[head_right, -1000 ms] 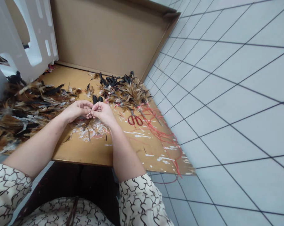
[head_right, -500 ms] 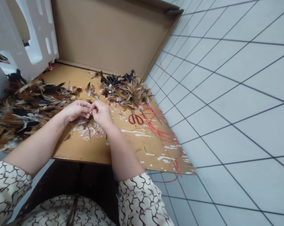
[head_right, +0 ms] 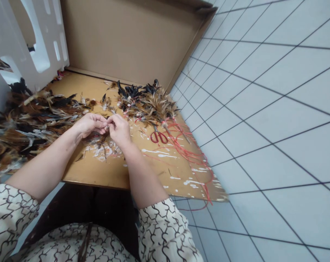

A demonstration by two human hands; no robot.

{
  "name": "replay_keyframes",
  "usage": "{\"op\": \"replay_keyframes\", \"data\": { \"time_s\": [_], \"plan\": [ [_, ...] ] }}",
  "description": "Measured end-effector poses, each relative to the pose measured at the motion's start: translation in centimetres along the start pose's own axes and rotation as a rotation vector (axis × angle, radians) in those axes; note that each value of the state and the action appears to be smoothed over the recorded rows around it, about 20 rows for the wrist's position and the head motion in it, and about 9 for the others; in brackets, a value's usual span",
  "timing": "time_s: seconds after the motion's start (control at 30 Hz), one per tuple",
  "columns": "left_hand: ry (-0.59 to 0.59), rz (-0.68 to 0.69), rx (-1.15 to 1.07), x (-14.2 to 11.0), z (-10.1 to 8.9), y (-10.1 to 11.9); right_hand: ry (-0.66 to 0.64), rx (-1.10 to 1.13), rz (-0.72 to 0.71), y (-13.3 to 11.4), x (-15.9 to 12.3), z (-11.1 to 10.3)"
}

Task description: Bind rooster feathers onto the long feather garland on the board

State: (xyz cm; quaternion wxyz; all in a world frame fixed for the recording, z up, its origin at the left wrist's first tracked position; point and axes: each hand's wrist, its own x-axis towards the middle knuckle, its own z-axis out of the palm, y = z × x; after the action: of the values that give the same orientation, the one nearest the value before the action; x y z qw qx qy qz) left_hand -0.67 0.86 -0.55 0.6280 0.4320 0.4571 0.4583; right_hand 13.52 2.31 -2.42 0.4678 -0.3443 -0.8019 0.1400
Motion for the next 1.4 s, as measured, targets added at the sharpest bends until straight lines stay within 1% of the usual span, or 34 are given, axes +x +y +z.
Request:
{"op": "replay_keyframes", "data": {
  "time_s": [0.17,0.33,0.77,0.87,0.97,1.2,1.27,1.4],
  "plan": [
    [-0.007,0.074,0.03,-0.1,0.2,0.0,0.02,0.032,0.079,-0.3,0.1,-0.2],
    [-0.026,0.124,0.089,-0.1,0.6,0.1,0.045,-0.002,0.113,-0.5,0.1,-0.3],
    [-0.021,0.083,0.041,-0.6,1.1,0.5,0.062,-0.022,0.1,-0.7,0.2,-0.4],
    [0.012,0.083,0.016,-0.6,1.2,0.5,0.074,-0.015,0.109,-0.7,0.2,-0.4],
    [0.07,0.088,-0.028,-0.4,1.1,0.5,0.078,0.012,0.131,-0.6,0.2,-0.5],
    [0.168,0.052,-0.178,0.2,0.1,0.8,0.105,0.127,0.276,-0.1,0.8,-1.4],
    [0.151,0.038,-0.176,0.1,0.1,0.8,0.079,0.177,0.329,0.1,1.0,-1.6],
    [0.05,0.037,-0.172,-0.1,0.6,0.5,0.012,0.294,0.411,-0.1,1.1,-1.7]
  ]
}}
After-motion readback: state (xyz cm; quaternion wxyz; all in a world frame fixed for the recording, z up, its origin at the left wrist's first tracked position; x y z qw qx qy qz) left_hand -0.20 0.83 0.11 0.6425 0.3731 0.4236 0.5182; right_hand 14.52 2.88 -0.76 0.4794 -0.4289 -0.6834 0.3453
